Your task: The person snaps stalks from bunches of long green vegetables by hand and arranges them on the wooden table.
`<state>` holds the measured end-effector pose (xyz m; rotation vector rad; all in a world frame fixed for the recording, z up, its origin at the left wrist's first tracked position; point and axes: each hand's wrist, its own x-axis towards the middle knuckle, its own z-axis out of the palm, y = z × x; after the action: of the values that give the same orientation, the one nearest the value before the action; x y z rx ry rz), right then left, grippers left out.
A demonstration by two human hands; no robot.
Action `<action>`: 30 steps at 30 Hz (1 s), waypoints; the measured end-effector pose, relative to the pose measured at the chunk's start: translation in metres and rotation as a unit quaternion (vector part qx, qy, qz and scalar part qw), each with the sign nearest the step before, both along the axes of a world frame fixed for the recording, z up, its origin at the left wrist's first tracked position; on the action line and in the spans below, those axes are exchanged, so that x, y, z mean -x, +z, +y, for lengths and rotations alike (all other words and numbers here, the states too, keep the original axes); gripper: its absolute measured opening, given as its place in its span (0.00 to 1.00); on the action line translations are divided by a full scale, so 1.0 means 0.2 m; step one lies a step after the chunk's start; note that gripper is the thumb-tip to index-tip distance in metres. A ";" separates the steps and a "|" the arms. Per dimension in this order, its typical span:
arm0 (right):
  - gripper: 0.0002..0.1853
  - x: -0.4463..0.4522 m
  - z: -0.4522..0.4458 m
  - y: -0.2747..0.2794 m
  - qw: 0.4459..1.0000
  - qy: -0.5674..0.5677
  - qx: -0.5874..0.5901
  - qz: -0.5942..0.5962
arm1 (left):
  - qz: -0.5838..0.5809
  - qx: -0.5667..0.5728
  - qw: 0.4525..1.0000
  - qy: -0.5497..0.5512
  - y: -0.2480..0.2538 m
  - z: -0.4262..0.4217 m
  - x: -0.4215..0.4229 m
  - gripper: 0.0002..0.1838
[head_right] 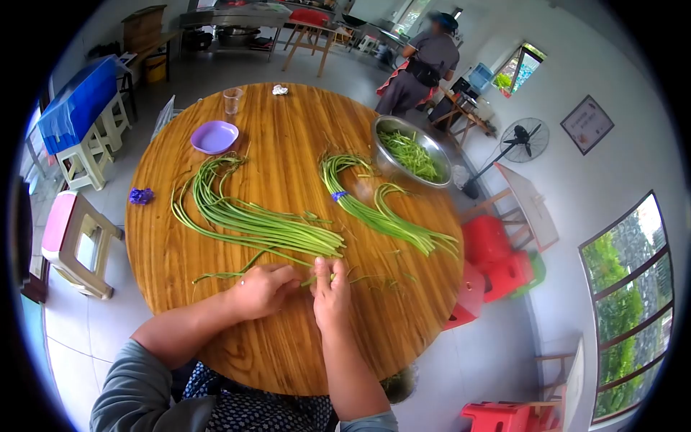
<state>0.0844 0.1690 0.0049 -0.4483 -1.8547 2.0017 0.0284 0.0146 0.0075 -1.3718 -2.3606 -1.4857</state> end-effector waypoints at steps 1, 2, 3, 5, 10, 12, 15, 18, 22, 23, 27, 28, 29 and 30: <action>0.12 0.00 0.01 0.01 1.000 0.001 0.004 0.001 | 0.001 0.004 1.000 0.001 0.00 0.00 0.01 0.07; 0.12 -0.01 0.02 0.02 0.997 0.036 0.066 -0.006 | 0.014 -0.008 1.000 0.027 -0.01 0.00 0.03 0.06; 0.12 -0.01 0.03 0.02 0.989 0.072 0.127 -0.013 | 0.029 -0.020 0.998 0.053 -0.01 0.00 0.04 0.05; 0.12 0.00 0.03 0.00 0.985 0.085 0.150 -0.012 | 0.024 -0.036 0.999 0.024 -0.02 -0.01 0.05 0.05; 0.15 0.01 0.01 -0.02 0.996 0.035 0.076 -0.042 | 0.019 -0.020 0.996 -0.089 -0.06 0.01 0.04 0.06; 0.16 0.01 0.02 -0.03 0.998 0.041 -0.012 -0.049 | 0.016 0.009 0.995 -0.093 -0.05 -0.01 0.04 0.06; 0.18 0.00 0.02 -0.02 0.991 0.059 -0.097 -0.064 | -0.006 -0.027 0.998 -0.061 -0.01 -0.02 0.03 0.06; 0.16 -0.01 0.03 -0.02 0.990 0.100 -0.031 -0.095 | 0.005 -0.028 1.000 0.002 -0.01 -0.02 0.05 0.03; 0.12 -0.03 0.05 -0.01 0.960 0.207 0.183 -0.042 | -0.014 -0.121 0.984 0.127 0.00 -0.05 0.14 0.05; 0.11 -0.04 0.07 0.00 0.945 0.233 0.228 -0.031 | -0.010 -0.120 0.984 0.129 0.02 -0.06 0.16 0.05; 0.08 -0.04 0.10 0.04 0.927 0.256 0.272 0.012 | -0.036 -0.125 0.985 0.114 0.01 -0.08 0.17 0.09; 0.07 -0.04 0.09 0.06 0.927 0.254 0.274 -0.002 | -0.027 -0.111 0.990 0.078 0.01 -0.07 0.15 0.10; 0.07 -0.04 0.08 0.06 0.929 0.250 0.272 -0.002 | -0.020 -0.097 0.994 0.039 0.01 -0.05 0.13 0.11; 0.07 -0.04 0.08 0.05 0.925 0.244 0.290 -0.004 | -0.046 -0.078 0.996 0.017 0.02 -0.05 0.11 0.11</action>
<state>0.0923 0.1842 0.0158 -0.1422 -1.4364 2.9002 0.0065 0.0042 0.0122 -1.2479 -2.2489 -1.7197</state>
